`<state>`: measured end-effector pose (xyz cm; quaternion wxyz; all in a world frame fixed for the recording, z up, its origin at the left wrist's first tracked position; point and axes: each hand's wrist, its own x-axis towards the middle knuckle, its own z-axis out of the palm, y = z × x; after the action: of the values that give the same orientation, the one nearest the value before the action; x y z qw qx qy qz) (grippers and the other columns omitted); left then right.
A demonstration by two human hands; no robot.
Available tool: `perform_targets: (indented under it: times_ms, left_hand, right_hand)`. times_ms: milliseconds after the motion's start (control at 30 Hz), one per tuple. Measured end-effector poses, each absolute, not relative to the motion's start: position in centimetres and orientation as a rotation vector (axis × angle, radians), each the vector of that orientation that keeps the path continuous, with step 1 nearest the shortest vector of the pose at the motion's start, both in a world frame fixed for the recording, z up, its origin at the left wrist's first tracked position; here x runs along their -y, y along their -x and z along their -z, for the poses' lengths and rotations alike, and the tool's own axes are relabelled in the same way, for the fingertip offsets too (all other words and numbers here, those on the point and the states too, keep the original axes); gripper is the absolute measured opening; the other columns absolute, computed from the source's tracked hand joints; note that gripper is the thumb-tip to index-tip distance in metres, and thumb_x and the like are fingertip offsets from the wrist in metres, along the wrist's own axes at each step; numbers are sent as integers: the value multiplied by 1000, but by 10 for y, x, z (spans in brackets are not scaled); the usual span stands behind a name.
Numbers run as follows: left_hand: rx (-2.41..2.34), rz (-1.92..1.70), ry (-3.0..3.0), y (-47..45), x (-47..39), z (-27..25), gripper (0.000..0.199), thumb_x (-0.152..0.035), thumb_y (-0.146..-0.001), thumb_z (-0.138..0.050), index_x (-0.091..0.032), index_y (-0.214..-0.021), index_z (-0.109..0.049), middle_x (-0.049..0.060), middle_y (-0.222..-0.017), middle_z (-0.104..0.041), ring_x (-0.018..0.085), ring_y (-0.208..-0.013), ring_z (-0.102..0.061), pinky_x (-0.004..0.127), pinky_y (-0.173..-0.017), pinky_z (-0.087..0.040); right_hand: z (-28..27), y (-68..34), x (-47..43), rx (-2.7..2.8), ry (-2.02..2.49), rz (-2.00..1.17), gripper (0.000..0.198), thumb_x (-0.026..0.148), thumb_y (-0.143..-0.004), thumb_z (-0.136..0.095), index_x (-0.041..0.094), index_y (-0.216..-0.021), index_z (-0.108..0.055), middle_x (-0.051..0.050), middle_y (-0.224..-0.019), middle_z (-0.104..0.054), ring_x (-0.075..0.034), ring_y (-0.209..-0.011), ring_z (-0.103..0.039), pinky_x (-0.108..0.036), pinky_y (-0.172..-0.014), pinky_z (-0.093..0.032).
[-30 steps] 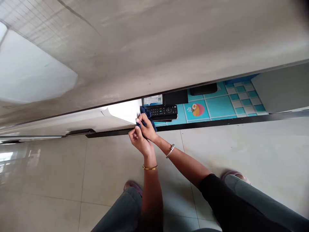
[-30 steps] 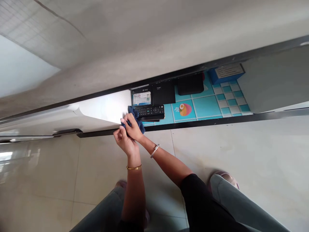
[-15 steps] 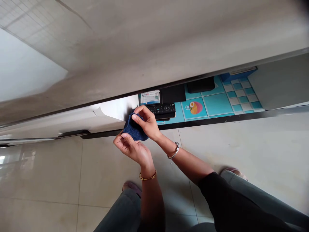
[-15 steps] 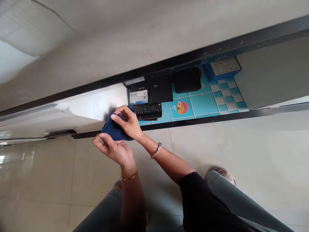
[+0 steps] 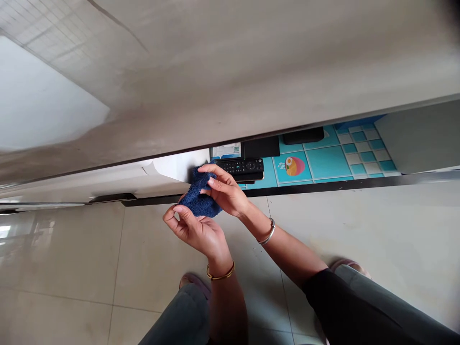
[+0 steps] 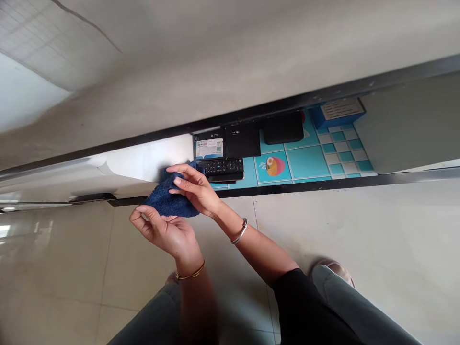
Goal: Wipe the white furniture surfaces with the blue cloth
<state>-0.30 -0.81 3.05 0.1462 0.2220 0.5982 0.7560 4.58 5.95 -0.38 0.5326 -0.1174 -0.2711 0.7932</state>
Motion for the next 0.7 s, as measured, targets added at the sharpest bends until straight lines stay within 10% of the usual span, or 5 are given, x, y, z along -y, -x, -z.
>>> perform_targets:
  times_ms: [300, 533, 700]
  left_hand:
    - [-1808, -2267, -792, 12, 6, -49, 32, -42, -95, -67, -20, -81, -49, -6, -76, -31, 7, -68, -36, 20, -64, -35]
    - [-1805, -2261, -1098, 7, 4, -50, 20, -35, -92, -72, -21, -87, -59, -3, -81, -60, 13, -85, -64, 27, -78, -49]
    - [-1879, -2168, -1361, 14, 5, -47, 15, -31, -87, -78, -21, -85, -68, -2, -88, -61, 11, -80, -61, 25, -70, -47]
  right_hand:
    - [8, -59, -64, 506, 130, -2170, 91, 94, -83, -29, 23, -119, -72, -8, -117, -69, -15, -85, -64, -31, -76, -63]
    - [2, -64, -55, 993, 314, -1744, 63, 69, -82, -71, 33, -133, -64, -8, -151, -46, -21, -115, -58, -33, -80, -62]
    - [-7, -69, -55, 1352, 410, -1439, 38, 44, -75, -88, 23, -86, -59, -9, -129, -61, -22, -109, -59, -33, -76, -54]
